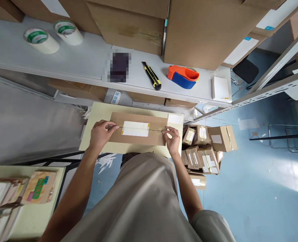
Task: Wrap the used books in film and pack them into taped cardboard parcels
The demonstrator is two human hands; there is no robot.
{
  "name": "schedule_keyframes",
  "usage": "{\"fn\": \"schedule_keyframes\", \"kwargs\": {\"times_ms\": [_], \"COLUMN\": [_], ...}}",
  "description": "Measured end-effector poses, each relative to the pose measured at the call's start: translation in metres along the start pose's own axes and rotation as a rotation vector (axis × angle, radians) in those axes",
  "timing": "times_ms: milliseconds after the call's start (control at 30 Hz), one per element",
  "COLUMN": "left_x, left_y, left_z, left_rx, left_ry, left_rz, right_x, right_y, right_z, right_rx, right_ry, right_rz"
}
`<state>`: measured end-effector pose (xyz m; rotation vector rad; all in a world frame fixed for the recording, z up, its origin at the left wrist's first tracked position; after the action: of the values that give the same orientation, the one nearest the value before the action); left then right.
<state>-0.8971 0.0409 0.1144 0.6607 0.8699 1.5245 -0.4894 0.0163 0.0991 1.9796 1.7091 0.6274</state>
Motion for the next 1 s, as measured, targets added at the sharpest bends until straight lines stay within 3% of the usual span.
{"fn": "schedule_keyframes", "kwargs": {"times_ms": [300, 467, 600, 733, 833, 900, 1000], "left_x": [0.000, 0.003, 0.016, 0.034, 0.045, 0.050, 0.054], "left_y": [0.002, 0.006, 0.010, 0.020, 0.030, 0.033, 0.030], "left_z": [0.008, 0.040, 0.113, 0.212, 0.280, 0.317, 0.354], "left_rx": [0.014, 0.087, -0.015, -0.113, -0.179, -0.204, -0.219], "left_ry": [-0.030, -0.065, -0.228, -0.445, -0.575, -0.644, -0.706], "left_rz": [-0.001, -0.086, -0.092, -0.002, 0.082, 0.129, 0.143], "right_x": [-0.002, 0.003, 0.026, 0.069, 0.116, 0.154, 0.211], "right_y": [-0.001, 0.007, 0.028, 0.072, 0.105, 0.112, 0.102], "right_z": [0.000, -0.014, -0.051, -0.107, -0.136, -0.146, -0.143], "right_rx": [-0.012, -0.023, -0.085, -0.130, -0.202, -0.270, -0.393], "right_ry": [0.005, 0.057, 0.165, 0.360, 0.418, 0.418, 0.365], "right_rz": [0.009, 0.002, 0.027, 0.144, 0.267, 0.261, 0.165]}}
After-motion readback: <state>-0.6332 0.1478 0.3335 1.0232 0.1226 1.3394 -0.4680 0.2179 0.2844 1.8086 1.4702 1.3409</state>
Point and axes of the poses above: each hand's wrist, its own x-axis towards the middle knuckle, its own y-axis out of the back of the hand, z = x × y, the point moved 10 cm from there along x, towards the middle knuckle, and after that the axes turned 2 degrees about -x, right-handed, at the moved point
